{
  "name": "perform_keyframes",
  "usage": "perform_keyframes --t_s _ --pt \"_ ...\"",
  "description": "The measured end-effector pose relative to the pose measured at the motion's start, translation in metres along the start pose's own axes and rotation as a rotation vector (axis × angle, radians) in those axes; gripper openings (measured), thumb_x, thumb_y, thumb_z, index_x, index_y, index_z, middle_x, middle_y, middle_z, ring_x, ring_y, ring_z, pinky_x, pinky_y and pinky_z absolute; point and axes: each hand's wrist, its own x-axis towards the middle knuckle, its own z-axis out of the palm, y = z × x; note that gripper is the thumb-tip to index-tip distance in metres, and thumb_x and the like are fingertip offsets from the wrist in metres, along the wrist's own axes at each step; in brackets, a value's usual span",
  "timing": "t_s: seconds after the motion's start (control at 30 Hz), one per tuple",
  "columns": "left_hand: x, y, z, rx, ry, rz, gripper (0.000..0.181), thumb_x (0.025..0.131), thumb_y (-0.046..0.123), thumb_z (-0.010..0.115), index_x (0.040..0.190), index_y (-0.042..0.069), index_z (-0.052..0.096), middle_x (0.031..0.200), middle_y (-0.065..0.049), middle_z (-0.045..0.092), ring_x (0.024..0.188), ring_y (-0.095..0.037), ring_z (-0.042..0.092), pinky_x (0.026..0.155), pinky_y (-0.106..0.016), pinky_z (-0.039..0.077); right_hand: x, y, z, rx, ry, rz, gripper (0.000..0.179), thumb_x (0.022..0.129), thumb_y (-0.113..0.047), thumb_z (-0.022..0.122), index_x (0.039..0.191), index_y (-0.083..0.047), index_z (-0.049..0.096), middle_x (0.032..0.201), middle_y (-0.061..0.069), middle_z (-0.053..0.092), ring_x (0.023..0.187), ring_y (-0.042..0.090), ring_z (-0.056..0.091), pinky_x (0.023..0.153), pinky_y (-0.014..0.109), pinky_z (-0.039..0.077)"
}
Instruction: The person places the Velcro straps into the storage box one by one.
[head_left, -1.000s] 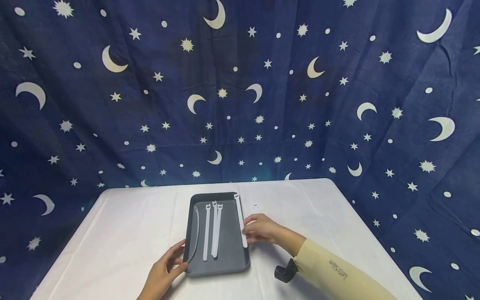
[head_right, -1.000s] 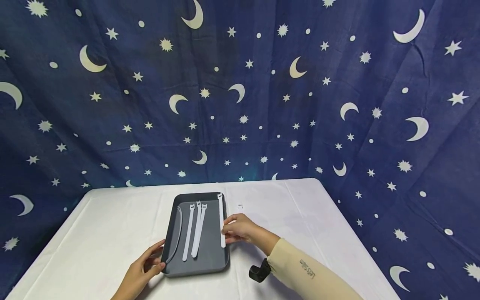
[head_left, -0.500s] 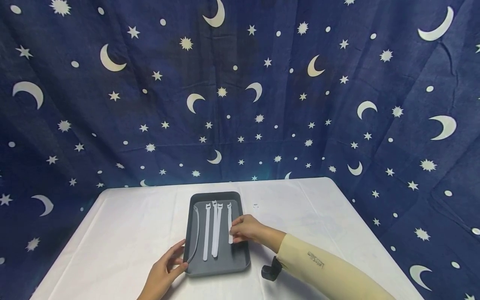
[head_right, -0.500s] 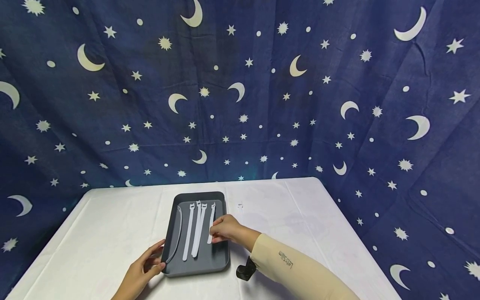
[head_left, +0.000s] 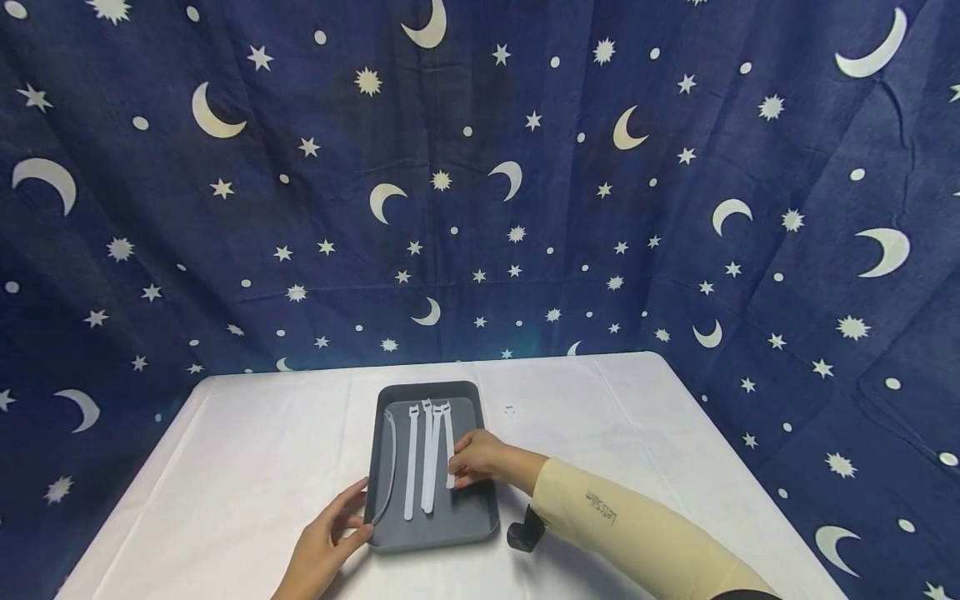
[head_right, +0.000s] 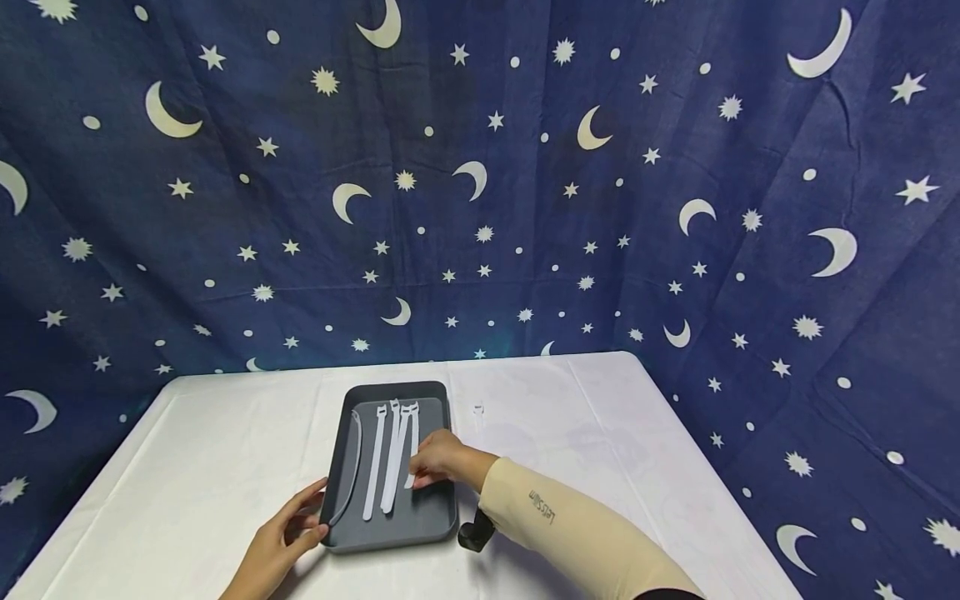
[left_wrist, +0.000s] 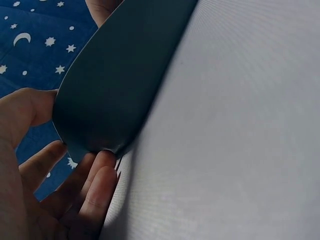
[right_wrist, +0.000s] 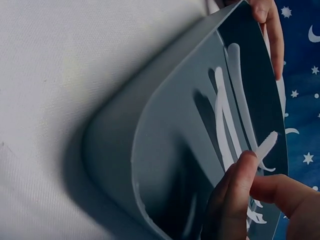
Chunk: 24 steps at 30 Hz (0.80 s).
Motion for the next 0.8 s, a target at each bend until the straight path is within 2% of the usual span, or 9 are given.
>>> perform_keyframes --t_s 0.37,0.5,0.8 --pt "0.000 -0.001 -0.001 -0.005 0.001 0.015 0.067 0.084 0.045 0.075 0.143 0.024 0.050 0.133 -0.014 0.063 0.092 -0.007 0.066 0.071 -0.022 0.050 0.002 0.005 0.009 -0.020 -0.008 0.009 0.035 0.076 0.016 0.065 0.108 0.009 0.054 0.070 0.010 0.058 0.050 0.013 0.058 0.055 0.027 0.057" --pt "0.000 -0.002 -0.001 -0.001 0.005 0.027 0.067 0.084 0.045 0.075 0.143 0.024 0.051 0.132 -0.013 0.064 0.092 -0.006 0.066 0.071 -0.022 0.050 0.002 0.006 0.013 0.007 -0.010 -0.007 0.037 0.074 0.018 0.064 0.108 0.010 0.052 0.068 0.011 0.057 0.049 0.014 0.058 0.055 0.027 0.057" --pt "0.001 -0.002 0.001 -0.004 0.010 0.033 0.066 0.084 0.044 0.076 0.142 0.024 0.051 0.130 -0.011 0.065 0.090 -0.004 0.066 0.070 -0.022 0.049 -0.001 0.010 0.019 -0.015 -0.015 -0.034 0.040 0.072 0.018 0.063 0.109 0.007 0.051 0.064 0.011 0.056 0.047 0.014 0.057 0.054 0.029 0.057"
